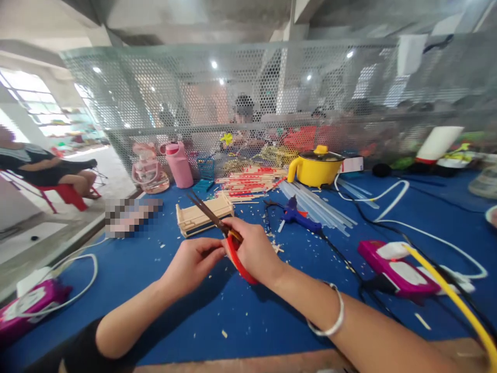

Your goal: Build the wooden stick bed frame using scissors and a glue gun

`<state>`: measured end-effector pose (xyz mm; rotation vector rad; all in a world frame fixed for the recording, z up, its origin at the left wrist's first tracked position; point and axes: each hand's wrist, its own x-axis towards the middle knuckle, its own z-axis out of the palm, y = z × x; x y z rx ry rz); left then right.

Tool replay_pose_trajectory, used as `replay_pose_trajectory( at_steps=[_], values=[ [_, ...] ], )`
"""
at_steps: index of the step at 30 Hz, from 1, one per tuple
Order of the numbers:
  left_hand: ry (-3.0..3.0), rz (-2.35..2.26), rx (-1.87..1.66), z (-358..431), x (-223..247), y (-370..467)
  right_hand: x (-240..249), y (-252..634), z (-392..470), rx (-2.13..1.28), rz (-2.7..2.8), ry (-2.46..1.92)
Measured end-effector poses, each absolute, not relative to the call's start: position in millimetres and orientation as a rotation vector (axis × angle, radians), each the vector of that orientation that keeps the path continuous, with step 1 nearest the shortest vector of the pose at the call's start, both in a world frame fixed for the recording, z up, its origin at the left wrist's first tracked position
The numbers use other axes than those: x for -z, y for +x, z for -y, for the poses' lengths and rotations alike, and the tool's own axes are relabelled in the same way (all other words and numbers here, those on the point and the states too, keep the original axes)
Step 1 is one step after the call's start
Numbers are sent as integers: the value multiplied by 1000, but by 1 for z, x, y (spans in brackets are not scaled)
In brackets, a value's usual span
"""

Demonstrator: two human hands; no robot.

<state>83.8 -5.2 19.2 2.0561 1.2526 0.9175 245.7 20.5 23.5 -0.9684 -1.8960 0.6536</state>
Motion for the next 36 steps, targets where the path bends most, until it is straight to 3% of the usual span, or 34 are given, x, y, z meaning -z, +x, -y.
replay_pose_trajectory(
  at_steps=[9, 18, 22, 29, 36],
  values=[
    [2230, -1307, -929, 12, -16, 83, -32, 241, -5, -1148, 1542, -1153],
    [2379, -1379, -939, 23, -18, 89, -33, 241, 6, -1215, 1392, -1197],
    [2215, -1411, -1022, 23, -23, 87, -25, 244, 4, -1173, 1433, -1144],
    [1331, -1230, -1316, 14, -32, 78, -13, 260, -2, -865, 1845, -960],
    [1179, -1202, -1292, 11, -30, 80, 1, 276, -11, -660, 1996, -976]
  ],
)
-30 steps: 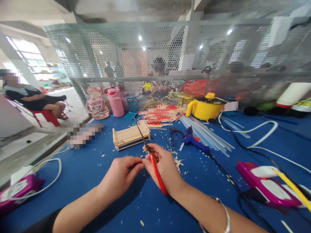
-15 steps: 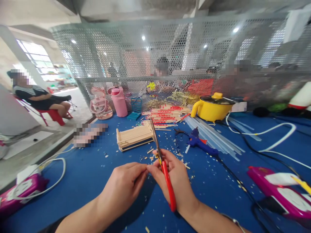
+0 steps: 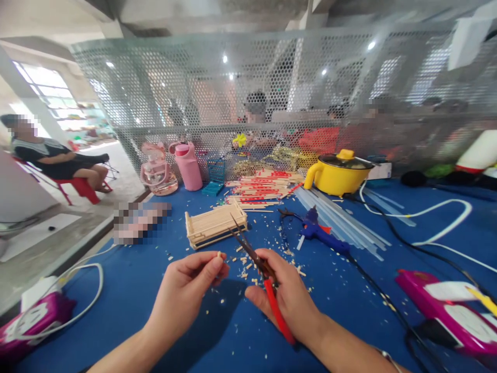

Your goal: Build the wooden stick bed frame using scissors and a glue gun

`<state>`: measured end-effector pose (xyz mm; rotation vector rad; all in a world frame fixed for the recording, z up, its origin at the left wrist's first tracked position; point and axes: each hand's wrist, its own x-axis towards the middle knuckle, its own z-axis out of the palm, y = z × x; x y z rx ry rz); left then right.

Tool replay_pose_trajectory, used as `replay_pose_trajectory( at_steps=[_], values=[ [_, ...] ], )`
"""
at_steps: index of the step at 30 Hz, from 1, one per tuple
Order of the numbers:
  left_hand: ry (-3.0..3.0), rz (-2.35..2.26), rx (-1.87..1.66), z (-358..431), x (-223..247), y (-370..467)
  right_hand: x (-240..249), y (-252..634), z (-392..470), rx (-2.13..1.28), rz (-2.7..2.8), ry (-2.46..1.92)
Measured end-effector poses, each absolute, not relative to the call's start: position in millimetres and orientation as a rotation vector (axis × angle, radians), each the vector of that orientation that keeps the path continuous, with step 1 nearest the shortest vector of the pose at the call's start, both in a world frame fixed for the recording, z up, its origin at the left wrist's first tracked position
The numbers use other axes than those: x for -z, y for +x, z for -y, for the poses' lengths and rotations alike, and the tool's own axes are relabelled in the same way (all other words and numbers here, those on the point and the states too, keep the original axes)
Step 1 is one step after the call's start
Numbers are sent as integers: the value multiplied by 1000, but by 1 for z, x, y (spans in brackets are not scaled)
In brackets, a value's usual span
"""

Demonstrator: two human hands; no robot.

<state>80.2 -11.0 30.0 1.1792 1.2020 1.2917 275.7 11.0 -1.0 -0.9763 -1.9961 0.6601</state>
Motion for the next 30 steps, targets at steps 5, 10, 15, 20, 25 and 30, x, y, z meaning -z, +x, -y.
replay_pose_trajectory(
  at_steps=[5, 10, 15, 20, 25, 30],
  values=[
    [1225, -1254, -1315, 5, -26, 75, -3, 266, -8, -607, 2042, -968],
    [1492, -1210, -1363, 5, -20, 69, -16, 257, -2, -443, 2193, -919],
    [1586, -1230, -1341, 3, -15, 69, -14, 262, 1, -548, 2180, -962],
    [1450, -1268, -1398, 1, -11, 69, -14, 264, 0, -479, 2184, -990],
    [1737, -1222, -1369, 9, -16, 70, -22, 263, 6, -365, 2222, -903],
    [2039, -1197, -1418, 17, -24, 67, -24, 263, 10, -356, 2237, -856]
  ],
)
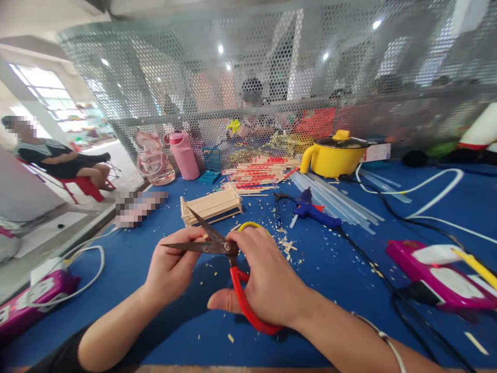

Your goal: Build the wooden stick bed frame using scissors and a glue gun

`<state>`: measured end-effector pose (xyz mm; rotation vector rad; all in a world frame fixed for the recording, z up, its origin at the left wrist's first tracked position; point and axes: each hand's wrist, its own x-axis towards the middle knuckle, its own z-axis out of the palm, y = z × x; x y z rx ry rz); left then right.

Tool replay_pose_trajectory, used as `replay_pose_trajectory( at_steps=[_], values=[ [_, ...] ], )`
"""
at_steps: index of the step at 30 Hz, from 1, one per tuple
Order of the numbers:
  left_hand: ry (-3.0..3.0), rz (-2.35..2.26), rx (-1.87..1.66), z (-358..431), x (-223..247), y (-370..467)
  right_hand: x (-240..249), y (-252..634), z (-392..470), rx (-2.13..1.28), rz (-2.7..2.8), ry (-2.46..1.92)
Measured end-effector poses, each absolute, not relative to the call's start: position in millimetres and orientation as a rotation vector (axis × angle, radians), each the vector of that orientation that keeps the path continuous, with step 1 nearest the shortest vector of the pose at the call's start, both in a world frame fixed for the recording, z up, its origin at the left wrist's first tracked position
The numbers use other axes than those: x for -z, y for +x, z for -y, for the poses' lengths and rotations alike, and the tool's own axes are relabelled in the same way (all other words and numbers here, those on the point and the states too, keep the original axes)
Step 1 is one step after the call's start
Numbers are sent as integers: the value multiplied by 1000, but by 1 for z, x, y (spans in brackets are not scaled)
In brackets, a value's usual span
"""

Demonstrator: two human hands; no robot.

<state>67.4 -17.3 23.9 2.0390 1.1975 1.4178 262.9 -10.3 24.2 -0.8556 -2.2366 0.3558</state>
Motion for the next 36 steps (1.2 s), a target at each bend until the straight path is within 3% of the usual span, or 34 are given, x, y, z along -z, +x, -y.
replay_pose_trajectory(
  at_steps=[6, 15, 28, 36],
  values=[
    [2022, -1209, -1354, 19, -26, 68, -26, 263, 12, -362, 2237, -863],
    [1460, -889, -1125, 18, -27, 69, -27, 267, 4, -158, 2269, -821],
    [1314, -694, -1035, 17, -27, 62, -30, 267, 5, -248, 2283, -733],
    [1513, -1018, -1440, 19, -27, 75, -32, 263, 10, -600, 2136, -835]
  ],
)
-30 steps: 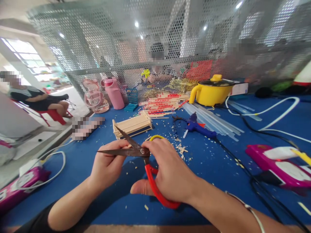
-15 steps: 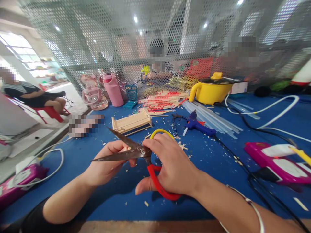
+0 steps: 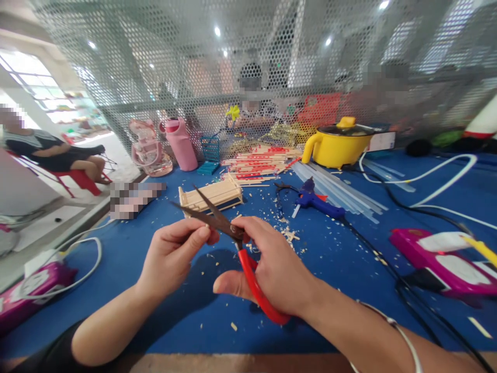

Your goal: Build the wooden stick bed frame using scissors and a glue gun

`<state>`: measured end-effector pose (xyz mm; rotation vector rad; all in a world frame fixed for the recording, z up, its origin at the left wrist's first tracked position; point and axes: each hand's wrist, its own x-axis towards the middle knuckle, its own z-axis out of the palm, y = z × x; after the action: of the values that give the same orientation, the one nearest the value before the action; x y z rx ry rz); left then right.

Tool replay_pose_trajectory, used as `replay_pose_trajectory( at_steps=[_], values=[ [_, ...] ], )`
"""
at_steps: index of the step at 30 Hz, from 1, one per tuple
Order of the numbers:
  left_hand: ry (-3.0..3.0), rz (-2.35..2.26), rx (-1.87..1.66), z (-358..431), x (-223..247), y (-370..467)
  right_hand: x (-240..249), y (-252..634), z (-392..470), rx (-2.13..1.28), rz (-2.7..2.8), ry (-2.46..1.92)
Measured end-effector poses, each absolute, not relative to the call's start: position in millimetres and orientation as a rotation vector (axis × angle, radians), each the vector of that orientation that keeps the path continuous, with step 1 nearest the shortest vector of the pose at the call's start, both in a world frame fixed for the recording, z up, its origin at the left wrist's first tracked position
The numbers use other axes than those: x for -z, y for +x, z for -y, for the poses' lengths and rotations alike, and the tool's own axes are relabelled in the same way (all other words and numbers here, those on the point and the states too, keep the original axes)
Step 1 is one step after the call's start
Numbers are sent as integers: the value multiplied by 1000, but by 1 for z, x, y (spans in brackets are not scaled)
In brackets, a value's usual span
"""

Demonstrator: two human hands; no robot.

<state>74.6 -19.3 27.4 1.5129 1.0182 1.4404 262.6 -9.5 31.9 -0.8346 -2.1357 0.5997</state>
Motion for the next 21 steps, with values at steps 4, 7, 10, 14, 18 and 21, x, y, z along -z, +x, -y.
replay_pose_trajectory(
  at_steps=[4, 7, 10, 14, 18, 21],
  values=[
    [1633, -1194, -1606, 20, -24, 78, -32, 262, 11, -473, 2137, -893],
    [1763, -1261, -1648, 20, -21, 76, -31, 262, 12, -359, 2182, -902],
    [1895, -1304, -1666, 21, -19, 74, -30, 260, 13, -303, 2204, -907],
    [2132, -1341, -1674, 22, -20, 73, -28, 258, 12, -261, 2209, -892],
    [2268, -1310, -1707, 22, -21, 71, -28, 258, 13, -238, 2227, -890],
    [2275, -1235, -1717, 21, -20, 70, -28, 260, 13, -192, 2244, -888]
  ],
)
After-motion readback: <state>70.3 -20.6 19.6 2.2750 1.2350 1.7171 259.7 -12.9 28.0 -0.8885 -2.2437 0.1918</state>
